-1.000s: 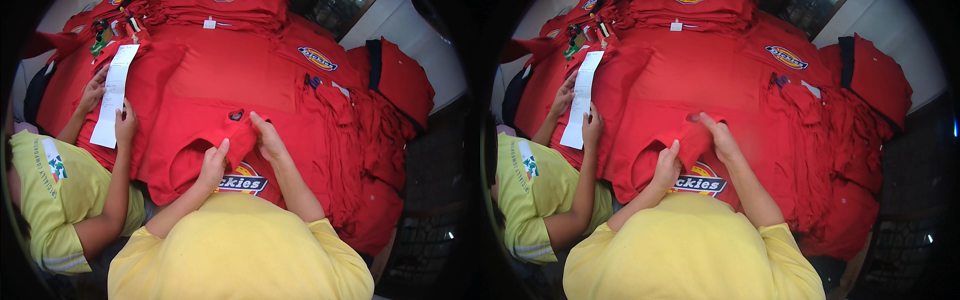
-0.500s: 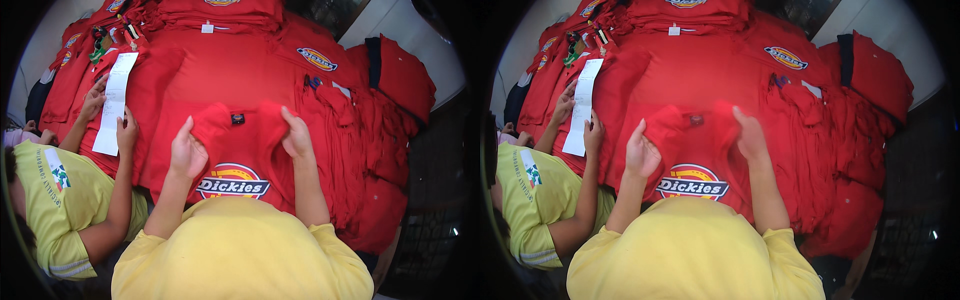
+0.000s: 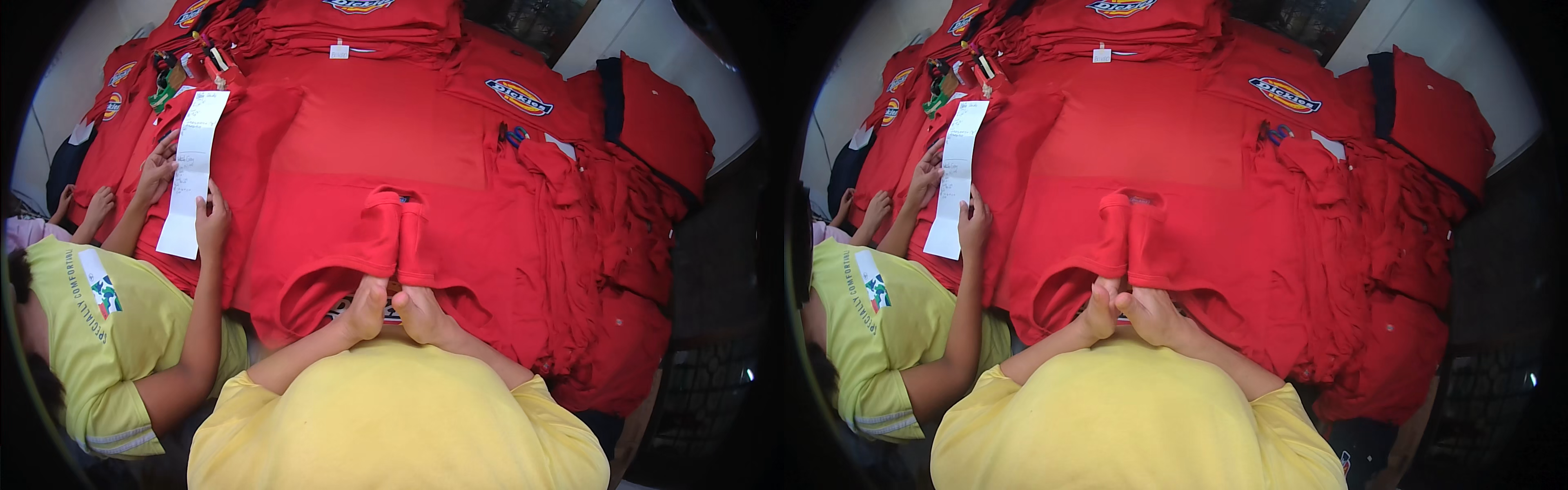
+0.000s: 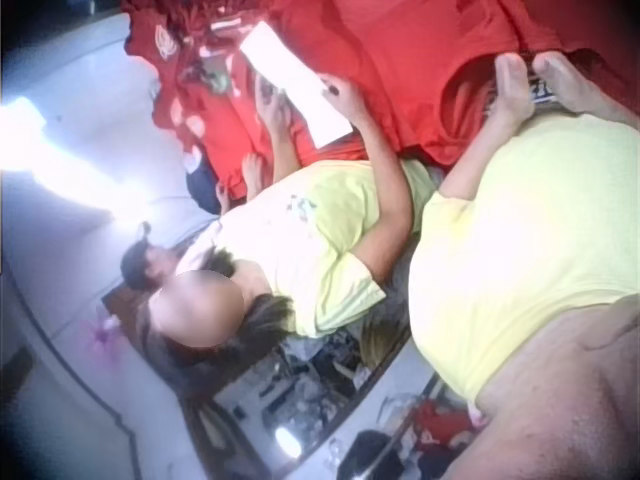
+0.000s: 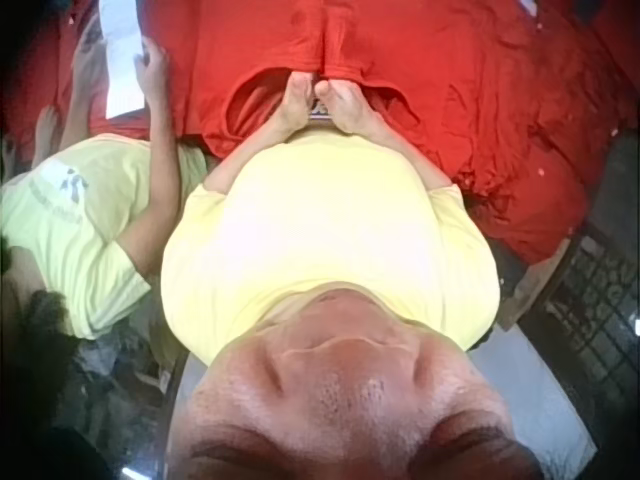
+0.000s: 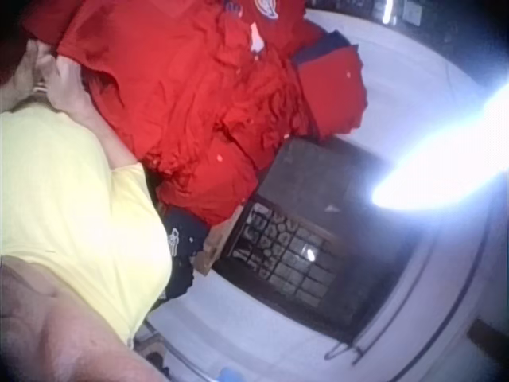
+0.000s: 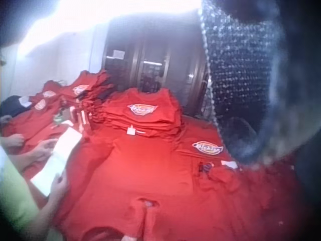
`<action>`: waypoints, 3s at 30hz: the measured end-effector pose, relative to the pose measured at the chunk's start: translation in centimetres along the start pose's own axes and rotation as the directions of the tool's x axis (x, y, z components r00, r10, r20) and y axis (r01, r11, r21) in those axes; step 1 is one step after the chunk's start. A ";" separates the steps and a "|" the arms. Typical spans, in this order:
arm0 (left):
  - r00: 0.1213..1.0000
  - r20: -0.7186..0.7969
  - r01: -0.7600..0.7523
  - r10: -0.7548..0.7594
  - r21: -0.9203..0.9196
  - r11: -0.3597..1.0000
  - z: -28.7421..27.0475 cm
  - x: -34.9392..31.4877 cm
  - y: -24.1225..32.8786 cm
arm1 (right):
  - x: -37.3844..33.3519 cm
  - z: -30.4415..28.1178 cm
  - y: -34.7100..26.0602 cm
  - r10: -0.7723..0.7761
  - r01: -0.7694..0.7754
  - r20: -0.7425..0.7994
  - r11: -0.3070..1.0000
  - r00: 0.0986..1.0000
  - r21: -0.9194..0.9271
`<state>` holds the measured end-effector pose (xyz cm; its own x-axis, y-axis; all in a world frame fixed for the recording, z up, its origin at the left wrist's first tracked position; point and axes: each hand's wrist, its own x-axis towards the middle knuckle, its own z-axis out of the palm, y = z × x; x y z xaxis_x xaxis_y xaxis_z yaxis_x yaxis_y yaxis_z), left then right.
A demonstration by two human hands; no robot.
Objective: The person organizes and folds red t-shirts on a table, aligning the graphics and smoothing the fabric by hand.
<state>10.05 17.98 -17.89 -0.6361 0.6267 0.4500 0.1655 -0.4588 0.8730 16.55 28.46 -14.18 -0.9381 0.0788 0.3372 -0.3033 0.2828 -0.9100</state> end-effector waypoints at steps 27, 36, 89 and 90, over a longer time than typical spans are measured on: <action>0.789 -0.614 0.169 -0.035 0.162 0.972 -14.3 -4.2 2.2 | -6.0 -16.8 4.4 0.517 -0.137 -0.465 0.760 0.718 0.635; 0.888 -0.408 0.240 -0.212 0.017 0.971 -12.5 -5.0 8.5 | -9.9 -20.5 0.9 0.329 -0.218 -0.067 0.752 0.942 0.622; 0.940 -0.282 0.298 -0.192 0.953 0.058 -18.8 8.0 -5.2 | 14.9 1.7 13.3 0.011 0.151 0.207 0.644 0.978 -0.750; 0.933 -0.296 0.311 -0.206 0.949 0.045 -19.0 8.2 -5.0 | 15.1 1.6 13.2 0.029 0.147 0.211 0.628 0.977 -0.764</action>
<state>-10.37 13.47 -22.17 -0.8505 0.4926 0.1841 0.5248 0.7722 0.3582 -1.85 31.88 -21.50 -0.9606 -0.1168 0.2523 -0.2005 0.9196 -0.3378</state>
